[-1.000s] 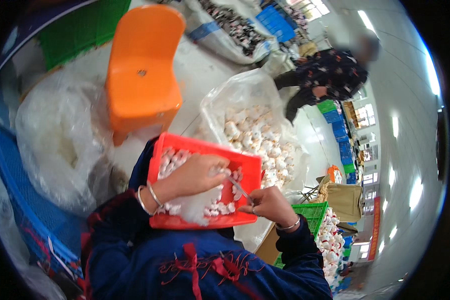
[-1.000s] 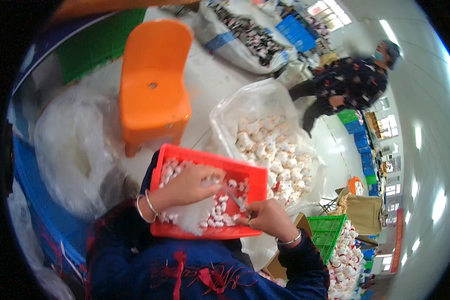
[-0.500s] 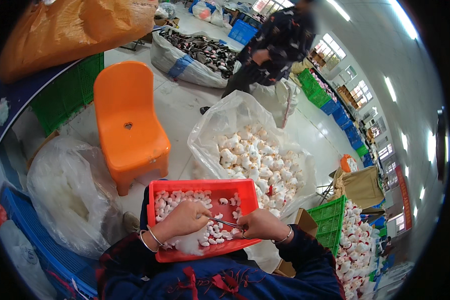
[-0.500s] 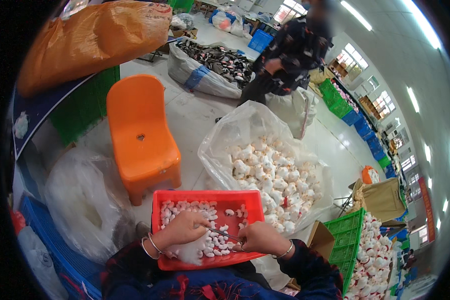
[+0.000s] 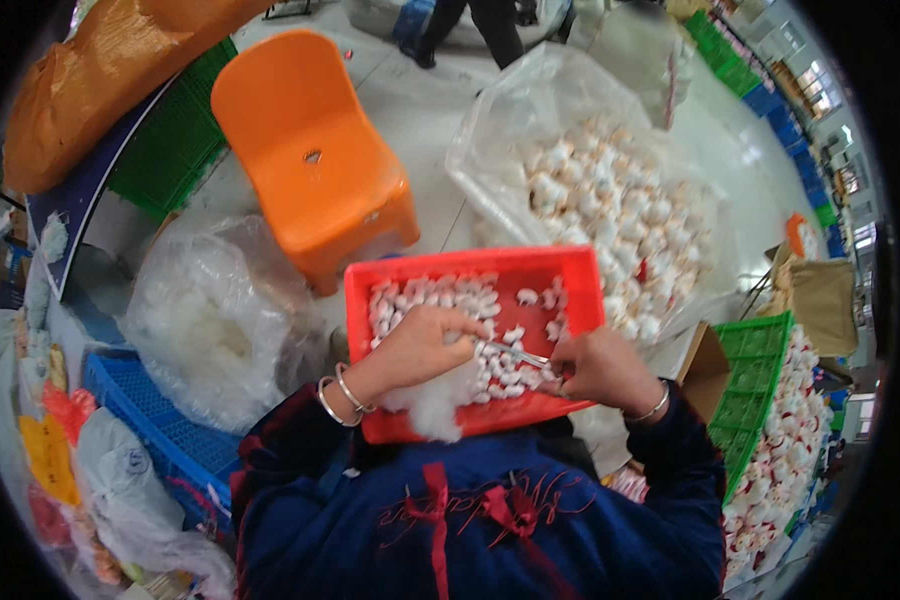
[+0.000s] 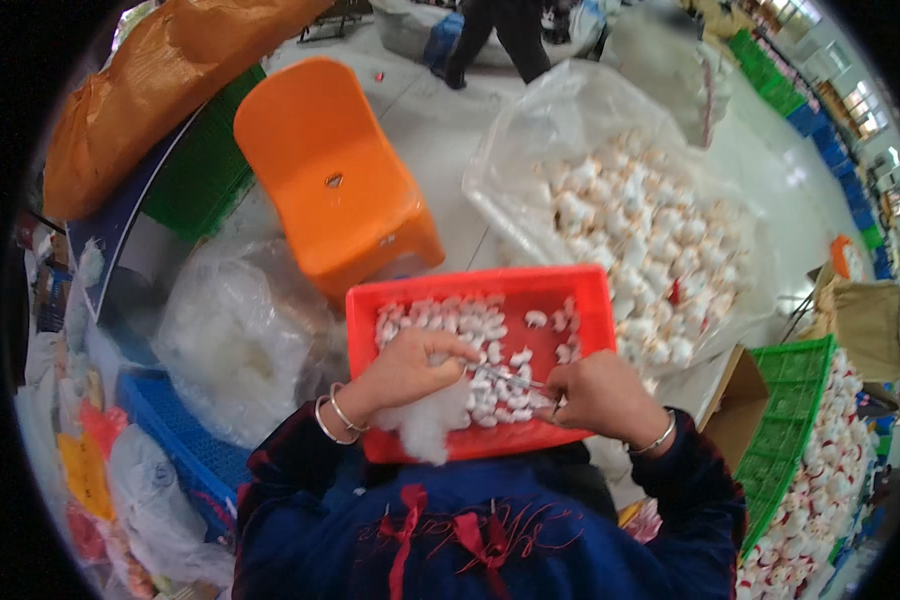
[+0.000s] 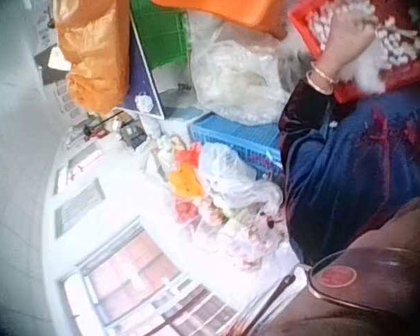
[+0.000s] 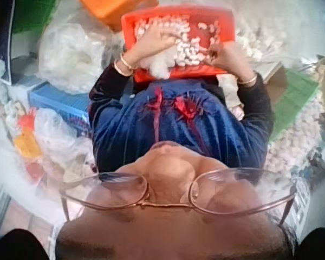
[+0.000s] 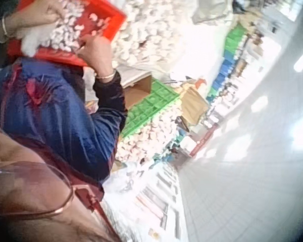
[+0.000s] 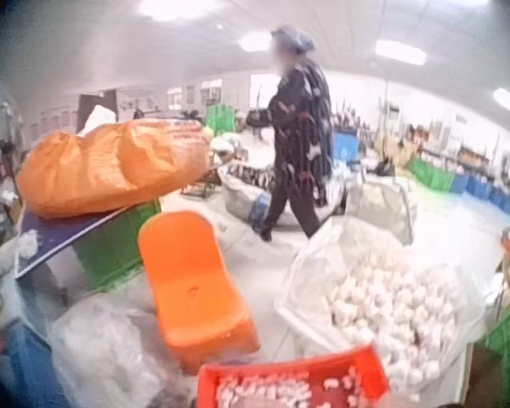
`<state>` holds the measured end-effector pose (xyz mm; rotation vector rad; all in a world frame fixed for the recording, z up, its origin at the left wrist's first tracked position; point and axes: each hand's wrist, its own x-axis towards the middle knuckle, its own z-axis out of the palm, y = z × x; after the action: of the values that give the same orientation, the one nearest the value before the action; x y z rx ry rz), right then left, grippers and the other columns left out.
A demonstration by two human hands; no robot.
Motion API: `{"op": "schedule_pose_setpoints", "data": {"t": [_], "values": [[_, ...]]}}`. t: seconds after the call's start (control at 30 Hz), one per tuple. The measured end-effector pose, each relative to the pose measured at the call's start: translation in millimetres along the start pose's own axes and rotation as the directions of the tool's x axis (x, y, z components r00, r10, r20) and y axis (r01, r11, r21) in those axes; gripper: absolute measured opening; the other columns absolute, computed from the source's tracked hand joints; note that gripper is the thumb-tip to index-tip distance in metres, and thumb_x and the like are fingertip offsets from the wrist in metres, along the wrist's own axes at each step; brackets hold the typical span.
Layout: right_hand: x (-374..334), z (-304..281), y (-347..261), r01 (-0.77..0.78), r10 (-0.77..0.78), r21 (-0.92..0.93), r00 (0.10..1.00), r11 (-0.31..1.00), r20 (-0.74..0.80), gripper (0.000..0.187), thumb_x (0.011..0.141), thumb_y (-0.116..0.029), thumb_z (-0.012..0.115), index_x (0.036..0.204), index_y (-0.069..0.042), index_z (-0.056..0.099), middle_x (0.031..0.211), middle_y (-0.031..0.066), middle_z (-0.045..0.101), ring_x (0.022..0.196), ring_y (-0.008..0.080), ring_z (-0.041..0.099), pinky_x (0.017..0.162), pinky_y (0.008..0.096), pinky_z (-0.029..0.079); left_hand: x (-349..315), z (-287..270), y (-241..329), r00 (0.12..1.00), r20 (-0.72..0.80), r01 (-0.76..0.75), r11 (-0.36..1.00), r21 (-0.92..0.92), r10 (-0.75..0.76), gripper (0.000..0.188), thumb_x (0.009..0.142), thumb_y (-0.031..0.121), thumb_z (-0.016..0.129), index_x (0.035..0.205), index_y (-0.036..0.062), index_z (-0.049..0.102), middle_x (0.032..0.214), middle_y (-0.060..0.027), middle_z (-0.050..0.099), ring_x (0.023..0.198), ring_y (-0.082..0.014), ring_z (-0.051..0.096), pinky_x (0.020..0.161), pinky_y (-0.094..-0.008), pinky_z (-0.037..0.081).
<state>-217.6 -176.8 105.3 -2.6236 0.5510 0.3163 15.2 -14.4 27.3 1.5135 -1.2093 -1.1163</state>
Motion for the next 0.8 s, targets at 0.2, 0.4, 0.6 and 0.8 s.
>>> {"op": "schedule_pose_setpoints", "data": {"t": [0.2,0.4,0.6,0.8], "values": [[-2.4,6.0,18.4,0.036,-0.036,0.146,0.999,0.989,-0.003,0.036,0.074,-0.041,0.087,0.076,-0.008,0.073,0.066,0.0113,0.067,0.063,0.0342,0.068,0.060,0.0420,0.054,2.1,10.3,8.1,0.994,-0.053,0.082,0.960,-0.269,-0.100,0.017,0.093,0.002,0.065,0.110,0.0008,0.069,0.102,-0.0037,0.073,0.098,-0.0120,0.069,0.088,-0.0282,0.055],[-2.2,6.8,39.5,0.059,-0.064,0.188,0.998,0.980,0.022,0.040,0.072,-0.039,0.089,0.074,-0.004,0.070,0.067,0.0125,0.067,0.066,0.0342,0.068,0.062,0.0421,0.054,13.2,16.0,6.5,0.986,0.019,0.158,0.905,-0.394,-0.164,0.017,0.097,0.002,0.064,0.113,0.0030,0.062,0.103,-0.0060,0.072,0.098,-0.0114,0.068,0.086,-0.0275,0.056],[-1.3,5.4,61.0,0.136,-0.147,0.299,0.989,0.944,0.014,0.044,0.071,-0.039,0.090,0.086,-0.002,0.073,0.079,0.0145,0.070,0.076,0.0337,0.070,0.069,0.0422,0.054,19.0,18.5,20.4,0.977,0.115,0.210,0.915,-0.345,-0.181,0.023,0.097,0.000,0.061,0.120,0.0022,0.057,0.108,-0.0063,0.070,0.102,-0.0121,0.068,0.089,-0.0274,0.055],[0.9,1.2,65.4,0.181,-0.196,0.260,0.980,0.948,0.031,0.042,0.070,-0.037,0.090,0.087,-0.003,0.074,0.077,0.0138,0.070,0.077,0.0333,0.070,0.071,0.0417,0.055,20.6,20.3,27.2,0.980,0.158,0.169,0.923,-0.346,-0.120,0.030,0.097,-0.002,0.057,0.126,-0.0001,0.052,0.114,-0.0057,0.064,0.108,-0.0135,0.069,0.094,-0.0288,0.054]]}}
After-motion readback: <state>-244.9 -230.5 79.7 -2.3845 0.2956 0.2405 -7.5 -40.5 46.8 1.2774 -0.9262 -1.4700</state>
